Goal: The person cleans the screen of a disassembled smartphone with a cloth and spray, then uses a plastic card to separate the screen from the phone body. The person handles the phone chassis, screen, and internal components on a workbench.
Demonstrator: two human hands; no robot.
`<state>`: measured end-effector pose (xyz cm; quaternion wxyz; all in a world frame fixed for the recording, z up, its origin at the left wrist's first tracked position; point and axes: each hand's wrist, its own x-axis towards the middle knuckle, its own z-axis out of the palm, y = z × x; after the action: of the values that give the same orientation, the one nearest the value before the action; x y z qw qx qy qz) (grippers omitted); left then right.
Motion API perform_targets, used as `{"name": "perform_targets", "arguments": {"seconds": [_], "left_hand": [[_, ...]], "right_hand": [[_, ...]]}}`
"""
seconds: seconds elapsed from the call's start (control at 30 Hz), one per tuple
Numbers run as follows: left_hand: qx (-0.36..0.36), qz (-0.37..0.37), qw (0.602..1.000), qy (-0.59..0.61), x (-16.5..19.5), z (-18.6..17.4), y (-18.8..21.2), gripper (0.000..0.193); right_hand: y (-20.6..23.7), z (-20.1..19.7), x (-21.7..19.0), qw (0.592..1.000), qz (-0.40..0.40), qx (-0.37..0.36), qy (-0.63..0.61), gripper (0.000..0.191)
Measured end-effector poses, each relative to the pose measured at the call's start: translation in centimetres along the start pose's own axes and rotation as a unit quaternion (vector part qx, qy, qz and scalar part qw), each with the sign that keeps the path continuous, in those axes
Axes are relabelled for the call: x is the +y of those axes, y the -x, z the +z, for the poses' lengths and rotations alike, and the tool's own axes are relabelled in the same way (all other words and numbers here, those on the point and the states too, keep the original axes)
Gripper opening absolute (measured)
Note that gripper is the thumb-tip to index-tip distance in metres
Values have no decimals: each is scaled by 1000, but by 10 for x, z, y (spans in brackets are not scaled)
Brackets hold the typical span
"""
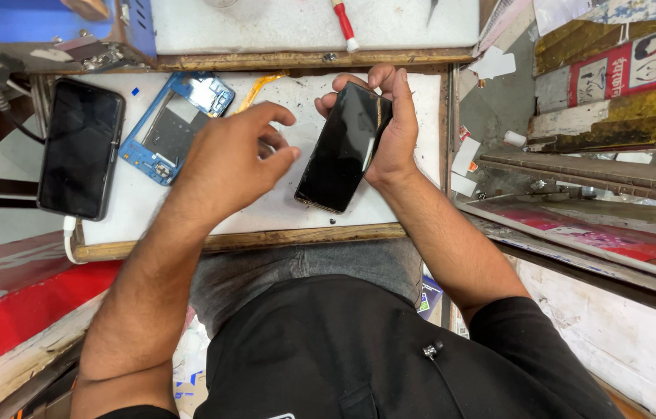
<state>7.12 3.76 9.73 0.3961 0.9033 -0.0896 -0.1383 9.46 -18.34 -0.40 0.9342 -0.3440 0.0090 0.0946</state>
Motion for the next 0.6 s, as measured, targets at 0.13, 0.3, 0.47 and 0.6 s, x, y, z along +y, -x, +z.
{"name": "perform_targets", "arguments": {"seconds": [0.13,0.3,0.47,0.6], "left_hand": [[-47,-47,997,-39,3,11,0,17],[-22,-32,998,-46,-2,19,-1,16],[9,-18,996,-86,-13,24,-5,16],[-34,-58,995,-71,-19,27,-9,20]], "right_hand": [[0,2,0,1000,-2,-8,0,38],[0,6,2,1000,15,-3,-12,36],[-1,12,3,999,41,9,22,35],[-2,17,4,995,75,31,50,37]]}}
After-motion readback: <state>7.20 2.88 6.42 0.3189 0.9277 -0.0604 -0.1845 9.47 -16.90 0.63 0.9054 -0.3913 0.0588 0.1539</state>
